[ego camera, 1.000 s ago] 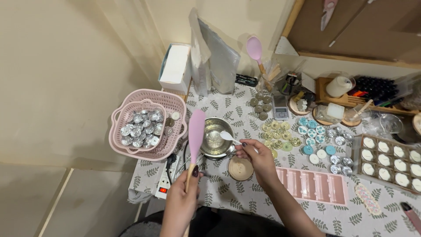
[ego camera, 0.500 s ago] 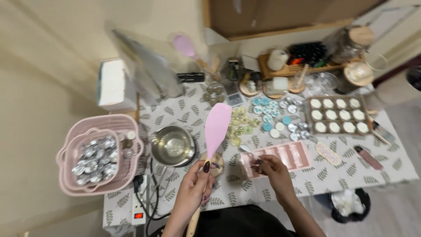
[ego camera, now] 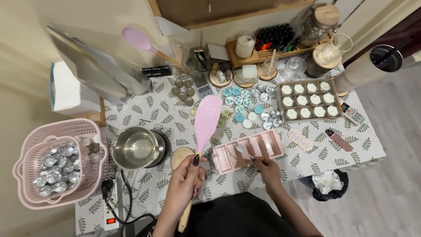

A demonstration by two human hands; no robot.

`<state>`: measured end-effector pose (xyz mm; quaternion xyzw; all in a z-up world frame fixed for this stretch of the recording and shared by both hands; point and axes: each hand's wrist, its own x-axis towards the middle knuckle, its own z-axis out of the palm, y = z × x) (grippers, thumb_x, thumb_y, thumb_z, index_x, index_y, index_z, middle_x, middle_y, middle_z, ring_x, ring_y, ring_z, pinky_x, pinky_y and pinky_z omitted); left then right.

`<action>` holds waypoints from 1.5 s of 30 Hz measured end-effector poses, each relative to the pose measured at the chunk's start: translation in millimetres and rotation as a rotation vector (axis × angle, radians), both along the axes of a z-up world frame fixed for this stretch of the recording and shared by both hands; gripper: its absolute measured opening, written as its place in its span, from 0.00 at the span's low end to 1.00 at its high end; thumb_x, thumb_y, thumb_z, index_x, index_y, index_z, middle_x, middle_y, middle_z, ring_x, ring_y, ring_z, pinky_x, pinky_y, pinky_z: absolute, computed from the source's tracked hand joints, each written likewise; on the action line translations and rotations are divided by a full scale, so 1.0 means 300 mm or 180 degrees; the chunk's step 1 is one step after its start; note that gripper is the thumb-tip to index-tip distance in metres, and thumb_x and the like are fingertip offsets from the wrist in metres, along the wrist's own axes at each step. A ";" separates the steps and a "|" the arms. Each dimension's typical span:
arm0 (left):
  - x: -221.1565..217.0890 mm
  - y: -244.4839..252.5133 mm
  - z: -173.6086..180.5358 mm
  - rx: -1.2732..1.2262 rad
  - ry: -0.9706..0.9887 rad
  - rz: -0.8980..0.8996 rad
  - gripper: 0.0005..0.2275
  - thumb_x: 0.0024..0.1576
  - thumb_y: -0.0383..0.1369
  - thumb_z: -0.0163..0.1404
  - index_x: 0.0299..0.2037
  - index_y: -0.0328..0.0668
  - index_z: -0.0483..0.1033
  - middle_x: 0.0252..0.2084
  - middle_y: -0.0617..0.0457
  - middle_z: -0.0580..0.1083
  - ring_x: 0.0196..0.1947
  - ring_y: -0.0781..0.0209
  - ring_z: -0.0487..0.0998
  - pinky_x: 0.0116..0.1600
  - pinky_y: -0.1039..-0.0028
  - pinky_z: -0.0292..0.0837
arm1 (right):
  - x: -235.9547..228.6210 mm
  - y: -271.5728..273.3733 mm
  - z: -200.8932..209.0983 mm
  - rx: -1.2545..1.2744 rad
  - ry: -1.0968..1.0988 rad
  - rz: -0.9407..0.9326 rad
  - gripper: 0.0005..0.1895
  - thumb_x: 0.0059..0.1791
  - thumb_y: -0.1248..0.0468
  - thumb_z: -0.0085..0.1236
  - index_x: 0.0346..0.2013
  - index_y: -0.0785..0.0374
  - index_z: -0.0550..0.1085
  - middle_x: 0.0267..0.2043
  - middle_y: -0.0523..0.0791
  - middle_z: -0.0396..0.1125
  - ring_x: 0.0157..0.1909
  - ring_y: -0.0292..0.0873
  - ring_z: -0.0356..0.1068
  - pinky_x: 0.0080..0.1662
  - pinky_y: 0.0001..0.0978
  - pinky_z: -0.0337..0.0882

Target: Preparing and checking the temperature of melted wax for candle making.

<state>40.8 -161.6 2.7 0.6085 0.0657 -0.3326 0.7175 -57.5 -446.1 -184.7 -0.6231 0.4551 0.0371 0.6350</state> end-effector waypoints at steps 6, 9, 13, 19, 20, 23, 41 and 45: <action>-0.036 -0.029 -0.004 0.0187 -0.0026 0.0142 0.14 0.65 0.37 0.42 0.52 0.38 0.75 0.25 0.55 0.70 0.15 0.75 0.61 0.19 0.82 0.53 | 0.007 0.001 -0.027 0.0162 -0.0060 0.0305 0.13 0.46 0.65 0.60 0.39 0.71 0.82 0.34 0.43 0.76 0.35 0.36 0.66 0.41 0.27 0.65; -0.051 -0.033 -0.010 0.0216 -0.0148 0.0184 0.13 0.65 0.35 0.42 0.53 0.37 0.75 0.25 0.56 0.70 0.16 0.76 0.61 0.20 0.82 0.54 | 0.017 0.017 -0.030 0.0181 -0.0183 0.0397 0.13 0.45 0.65 0.60 0.39 0.72 0.81 0.34 0.44 0.75 0.36 0.36 0.69 0.42 0.27 0.67; -0.064 -0.025 0.000 0.0255 -0.0091 0.0271 0.14 0.65 0.35 0.42 0.53 0.37 0.75 0.25 0.55 0.70 0.15 0.75 0.61 0.20 0.82 0.55 | 0.018 0.055 -0.022 0.0158 -0.0155 0.0638 0.13 0.45 0.65 0.62 0.40 0.72 0.82 0.34 0.45 0.74 0.37 0.35 0.68 0.42 0.27 0.66; -0.078 0.029 0.033 0.0461 -0.0061 0.0333 0.13 0.64 0.34 0.42 0.52 0.37 0.75 0.25 0.55 0.71 0.14 0.74 0.60 0.19 0.81 0.55 | -0.006 0.140 -0.036 -0.0188 -0.0160 0.1001 0.11 0.45 0.65 0.65 0.38 0.71 0.81 0.30 0.44 0.70 0.34 0.38 0.66 0.39 0.30 0.66; -0.078 0.042 0.045 0.0549 -0.0062 0.0293 0.13 0.64 0.35 0.42 0.52 0.38 0.76 0.25 0.55 0.70 0.14 0.75 0.60 0.19 0.81 0.55 | -0.006 0.159 -0.035 -0.0252 -0.0239 0.1039 0.11 0.45 0.65 0.65 0.37 0.70 0.81 0.29 0.44 0.70 0.33 0.38 0.66 0.38 0.31 0.66; -0.091 0.096 0.056 0.0589 -0.0068 0.0295 0.14 0.65 0.35 0.43 0.53 0.38 0.76 0.25 0.55 0.70 0.15 0.75 0.60 0.20 0.81 0.54 | 0.002 0.222 -0.018 -0.0499 -0.0209 0.1158 0.11 0.44 0.64 0.65 0.36 0.70 0.80 0.28 0.46 0.70 0.32 0.39 0.67 0.38 0.32 0.67; -0.126 0.450 0.132 0.0197 -0.0151 0.2428 0.16 0.64 0.39 0.42 0.50 0.33 0.75 0.24 0.52 0.69 0.13 0.73 0.56 0.17 0.78 0.52 | 0.689 0.601 0.748 -0.1872 -0.2233 0.3083 0.12 0.49 0.61 0.56 0.43 0.65 0.77 0.37 0.49 0.71 0.38 0.45 0.72 0.42 0.37 0.72; -0.134 0.586 0.104 0.0091 -0.0246 0.3016 0.17 0.64 0.41 0.42 0.50 0.34 0.74 0.24 0.52 0.67 0.12 0.72 0.56 0.16 0.77 0.52 | 1.032 0.957 0.851 -0.2217 -0.3270 0.4285 0.13 0.49 0.62 0.57 0.43 0.66 0.77 0.40 0.51 0.72 0.45 0.50 0.73 0.48 0.43 0.71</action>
